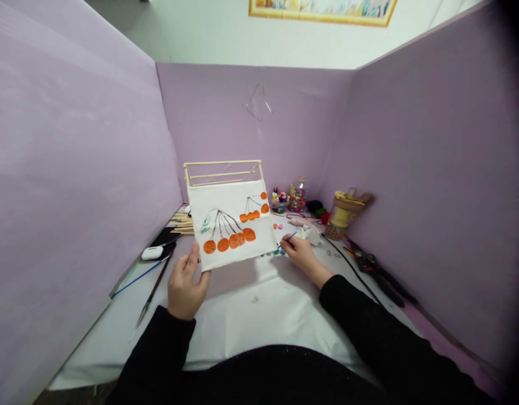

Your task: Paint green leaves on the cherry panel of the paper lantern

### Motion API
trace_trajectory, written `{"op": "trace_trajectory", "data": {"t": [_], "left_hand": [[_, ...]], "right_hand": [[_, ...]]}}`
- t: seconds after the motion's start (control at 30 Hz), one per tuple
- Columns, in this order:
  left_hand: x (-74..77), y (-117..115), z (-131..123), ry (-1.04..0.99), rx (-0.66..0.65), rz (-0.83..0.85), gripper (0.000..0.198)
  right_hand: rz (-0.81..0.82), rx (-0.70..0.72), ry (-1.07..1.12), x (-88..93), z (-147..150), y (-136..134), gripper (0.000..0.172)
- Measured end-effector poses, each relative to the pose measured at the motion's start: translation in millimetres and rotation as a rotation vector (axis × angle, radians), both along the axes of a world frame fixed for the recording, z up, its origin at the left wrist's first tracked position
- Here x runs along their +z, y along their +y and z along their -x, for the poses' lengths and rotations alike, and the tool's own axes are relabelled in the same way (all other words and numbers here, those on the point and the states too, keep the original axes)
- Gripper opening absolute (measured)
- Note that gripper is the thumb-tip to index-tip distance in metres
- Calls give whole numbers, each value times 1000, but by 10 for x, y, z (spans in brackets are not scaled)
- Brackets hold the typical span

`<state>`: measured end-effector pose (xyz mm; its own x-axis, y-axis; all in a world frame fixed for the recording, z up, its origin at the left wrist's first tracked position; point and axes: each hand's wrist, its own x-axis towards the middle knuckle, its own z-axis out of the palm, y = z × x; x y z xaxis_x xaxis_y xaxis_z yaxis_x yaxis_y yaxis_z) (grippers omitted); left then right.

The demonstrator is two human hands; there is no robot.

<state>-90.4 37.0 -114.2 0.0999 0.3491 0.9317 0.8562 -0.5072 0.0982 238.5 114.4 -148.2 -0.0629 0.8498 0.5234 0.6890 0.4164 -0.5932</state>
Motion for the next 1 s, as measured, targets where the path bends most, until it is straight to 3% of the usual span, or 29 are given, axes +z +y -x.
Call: {"op": "trace_trajectory", "data": {"t": [0.47, 1.0], "left_hand": [[-14, 8, 7, 0, -1, -6, 70], [-22, 9, 8, -11, -18, 0, 75]], "right_hand": [[-15, -49, -118, 17, -52, 28, 18], [-35, -46, -81, 120, -34, -57, 20]]}}
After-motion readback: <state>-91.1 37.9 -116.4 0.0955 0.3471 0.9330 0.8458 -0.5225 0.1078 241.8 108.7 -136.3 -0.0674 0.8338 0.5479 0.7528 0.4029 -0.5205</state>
